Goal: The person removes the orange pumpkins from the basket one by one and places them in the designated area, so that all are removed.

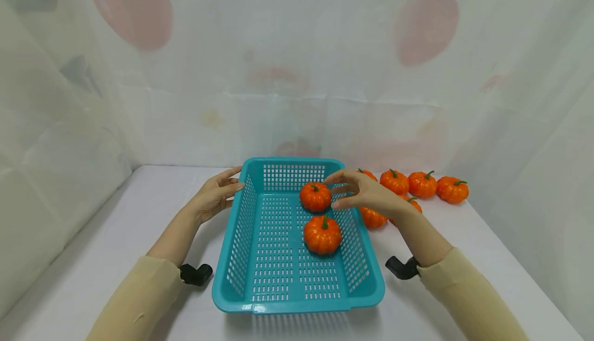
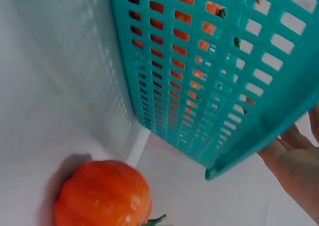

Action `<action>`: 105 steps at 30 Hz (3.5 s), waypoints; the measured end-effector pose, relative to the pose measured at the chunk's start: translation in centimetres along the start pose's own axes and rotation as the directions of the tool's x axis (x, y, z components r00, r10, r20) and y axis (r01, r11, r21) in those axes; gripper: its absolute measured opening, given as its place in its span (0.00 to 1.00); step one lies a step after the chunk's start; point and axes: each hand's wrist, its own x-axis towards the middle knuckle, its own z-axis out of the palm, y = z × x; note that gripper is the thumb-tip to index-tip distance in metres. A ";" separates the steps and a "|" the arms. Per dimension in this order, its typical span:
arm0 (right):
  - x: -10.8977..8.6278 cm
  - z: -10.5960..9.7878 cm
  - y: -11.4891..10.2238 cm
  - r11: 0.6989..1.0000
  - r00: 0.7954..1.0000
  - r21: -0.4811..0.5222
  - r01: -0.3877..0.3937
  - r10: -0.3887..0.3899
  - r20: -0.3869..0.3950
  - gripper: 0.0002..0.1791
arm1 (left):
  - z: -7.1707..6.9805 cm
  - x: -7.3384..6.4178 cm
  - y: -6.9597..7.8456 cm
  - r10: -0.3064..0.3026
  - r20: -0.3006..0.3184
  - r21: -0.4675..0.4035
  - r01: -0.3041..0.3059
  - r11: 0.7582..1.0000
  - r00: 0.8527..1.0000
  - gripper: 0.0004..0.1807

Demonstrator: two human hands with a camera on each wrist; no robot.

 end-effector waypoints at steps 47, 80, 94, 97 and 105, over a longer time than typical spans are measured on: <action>5.3 4.4 1.3 0.956 0.827 -0.285 -0.075 0.219 0.518 0.39 | 0.0 0.1 -0.1 -0.003 -0.004 -0.025 0.003 1.000 1.000 0.40; 4.8 4.4 1.4 0.999 0.992 0.021 0.031 -0.033 0.121 0.39 | 0.0 0.2 -0.1 0.002 -0.003 -0.009 -0.002 1.000 1.000 0.40; 4.4 3.8 1.1 0.979 0.977 0.192 0.072 -0.031 -0.211 0.39 | -0.1 0.1 -0.2 0.009 0.007 -0.024 -0.009 1.000 1.000 0.40; 4.3 3.7 1.1 0.974 0.970 0.212 0.075 -0.022 -0.240 0.38 | -0.1 0.1 -0.3 0.007 0.007 -0.025 -0.007 1.000 1.000 0.40; 3.7 3.1 1.0 0.967 0.952 0.246 0.070 0.009 -0.307 0.40 | -0.1 0.4 -0.5 0.007 0.006 -0.027 -0.007 1.000 1.000 0.40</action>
